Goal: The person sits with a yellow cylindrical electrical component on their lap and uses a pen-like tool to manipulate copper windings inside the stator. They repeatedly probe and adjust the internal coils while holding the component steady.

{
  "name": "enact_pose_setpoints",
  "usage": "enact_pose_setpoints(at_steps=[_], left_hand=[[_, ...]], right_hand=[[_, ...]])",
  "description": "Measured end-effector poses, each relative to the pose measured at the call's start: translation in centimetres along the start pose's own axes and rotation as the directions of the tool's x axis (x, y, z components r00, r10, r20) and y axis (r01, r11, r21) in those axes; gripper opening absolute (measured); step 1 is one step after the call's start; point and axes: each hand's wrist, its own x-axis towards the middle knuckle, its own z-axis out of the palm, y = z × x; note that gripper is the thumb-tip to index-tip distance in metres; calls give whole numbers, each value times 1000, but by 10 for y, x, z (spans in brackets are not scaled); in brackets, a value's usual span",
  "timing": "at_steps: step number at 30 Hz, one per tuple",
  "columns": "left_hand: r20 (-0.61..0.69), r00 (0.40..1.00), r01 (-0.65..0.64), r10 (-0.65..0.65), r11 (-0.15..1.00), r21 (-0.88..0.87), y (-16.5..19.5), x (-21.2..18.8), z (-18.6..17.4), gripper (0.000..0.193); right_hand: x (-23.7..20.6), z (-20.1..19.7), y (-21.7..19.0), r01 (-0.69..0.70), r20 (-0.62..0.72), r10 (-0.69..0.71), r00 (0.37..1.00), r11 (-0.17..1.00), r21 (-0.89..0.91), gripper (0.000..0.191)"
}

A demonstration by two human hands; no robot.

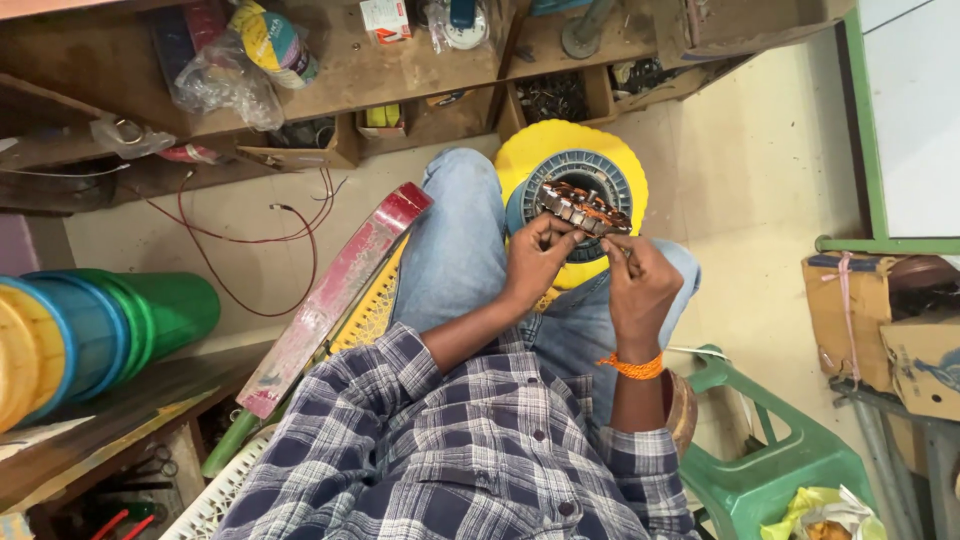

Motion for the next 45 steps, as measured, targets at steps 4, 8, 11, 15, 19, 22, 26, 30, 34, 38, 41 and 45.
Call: enact_pose_setpoints(at_steps=[4, 8, 11, 15, 19, 22, 26, 30, 34, 38, 41, 45], left_hand=[[25, 995, -103, 100, 987, 123, 15, -3, -3, 9], [268, 788, -614, 554, 679, 403, 34, -6, -18, 19], [539, 555, -826, 633, 345, 446, 42, 7, -34, 30], [575, 480, -875, 663, 311, 371, 37, 18, -37, 17], [235, 841, -537, 487, 806, 251, 17, 4, -29, 10], [96, 983, -162, 157, 985, 52, 5, -4, -22, 7], [135, 991, 6, 12, 991, -132, 3, 0, -19, 9], [120, 992, 57, -40, 988, -147, 10, 4, -16, 9], [98, 995, 36, -19, 982, -183, 14, 5, -11, 9], [79, 995, 69, -59, 988, -138, 20, 4, -7, 9], [76, 994, 82, -74, 991, -106, 24, 5, -4, 9], [57, 995, 83, -81, 996, -43, 22, 3, -3, 9]], right_hand=[[-21, 17, 1, 23, 13, -23, 1000, 1000, 16, 7], [-39, 22, 10, -39, 41, 37, 998, 997, 63, 9], [-44, 17, 13, -89, 64, 78, 995, 977, 194, 7], [-41, 3, 3, -41, 74, 34, 997, 995, 94, 9], [-29, -19, -10, 53, 62, -53, 997, 999, 2, 10], [-9, -20, -15, 157, 66, -155, 986, 987, -26, 9], [31, -6, -12, 146, 76, -146, 986, 989, 1, 9], [57, 12, -3, -24, 122, 16, 992, 998, 59, 8], [66, 22, 12, -118, 156, 104, 982, 989, 89, 6], [67, 18, 23, -140, 187, 95, 978, 960, 241, 7], [60, -2, 24, -248, 158, 226, 961, 959, 139, 14], [28, -21, 13, -232, 132, 215, 968, 964, 131, 10]])
